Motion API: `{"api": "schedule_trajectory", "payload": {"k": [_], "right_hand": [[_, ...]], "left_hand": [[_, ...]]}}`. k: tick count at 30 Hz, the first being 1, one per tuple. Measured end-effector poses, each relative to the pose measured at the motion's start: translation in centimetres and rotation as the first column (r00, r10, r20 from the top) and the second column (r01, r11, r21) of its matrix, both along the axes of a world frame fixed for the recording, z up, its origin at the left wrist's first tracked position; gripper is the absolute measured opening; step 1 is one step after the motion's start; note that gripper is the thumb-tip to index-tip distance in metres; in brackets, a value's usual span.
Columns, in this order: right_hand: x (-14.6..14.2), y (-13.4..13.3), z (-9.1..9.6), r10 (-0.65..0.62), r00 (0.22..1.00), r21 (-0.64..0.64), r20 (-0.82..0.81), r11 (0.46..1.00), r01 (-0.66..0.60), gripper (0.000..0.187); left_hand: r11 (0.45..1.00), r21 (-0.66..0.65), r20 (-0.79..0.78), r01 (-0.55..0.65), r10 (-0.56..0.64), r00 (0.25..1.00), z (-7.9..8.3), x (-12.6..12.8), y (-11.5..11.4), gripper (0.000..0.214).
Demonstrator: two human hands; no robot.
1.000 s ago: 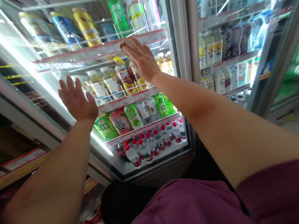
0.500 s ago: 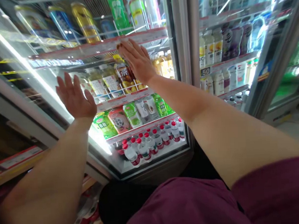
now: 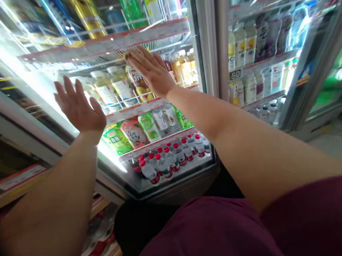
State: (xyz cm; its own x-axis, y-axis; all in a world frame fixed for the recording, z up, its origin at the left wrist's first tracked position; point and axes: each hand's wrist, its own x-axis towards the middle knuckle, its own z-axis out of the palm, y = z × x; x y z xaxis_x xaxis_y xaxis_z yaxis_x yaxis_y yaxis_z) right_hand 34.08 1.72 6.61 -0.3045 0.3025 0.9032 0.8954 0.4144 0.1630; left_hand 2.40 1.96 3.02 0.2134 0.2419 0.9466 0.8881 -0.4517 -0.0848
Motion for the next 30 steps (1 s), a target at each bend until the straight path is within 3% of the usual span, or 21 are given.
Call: {"api": "schedule_trajectory", "payload": {"k": [4,10,16,20,23,27,30], "right_hand": [[0.4,-0.6,-0.7,0.102,0.975,-0.117,0.199,0.990,-0.080,0.064],[0.0,-0.4,0.3,0.052,0.999,-0.035,-0.003,0.998,-0.052,0.065],[0.3,0.4,0.4,0.146,0.971,-0.113,0.188,0.986,-0.126,0.062],[-0.2,0.8,1.8,0.048,0.999,-0.021,-0.003,0.999,-0.048,0.065],[-1.0,0.4,0.8,0.000,0.999,0.014,-0.044,1.000,0.000,0.067],[-0.5,0.9,-0.7,0.190,0.946,-0.084,0.263,0.981,-0.174,0.067],[0.2,2.9,0.4,0.280,0.928,-0.013,0.244,0.958,-0.286,0.066]], "left_hand": [[1.000,-0.011,0.007,-0.013,0.013,1.000,0.1,0.0,0.0,0.071],[1.000,-0.016,0.025,-0.020,0.021,0.999,0.0,0.1,0.0,0.072],[0.999,-0.021,-0.007,-0.034,0.034,0.999,0.0,-0.2,0.3,0.070],[0.999,0.007,-0.037,-0.042,0.042,0.998,-0.1,-0.5,0.7,0.068],[0.997,0.034,-0.055,-0.070,0.071,0.996,-0.1,-0.5,0.8,0.067],[0.999,-0.006,-0.014,-0.036,0.036,0.999,0.1,-0.1,0.4,0.068],[0.999,-0.037,0.041,-0.011,0.012,0.999,0.3,0.2,0.2,0.072]]}}
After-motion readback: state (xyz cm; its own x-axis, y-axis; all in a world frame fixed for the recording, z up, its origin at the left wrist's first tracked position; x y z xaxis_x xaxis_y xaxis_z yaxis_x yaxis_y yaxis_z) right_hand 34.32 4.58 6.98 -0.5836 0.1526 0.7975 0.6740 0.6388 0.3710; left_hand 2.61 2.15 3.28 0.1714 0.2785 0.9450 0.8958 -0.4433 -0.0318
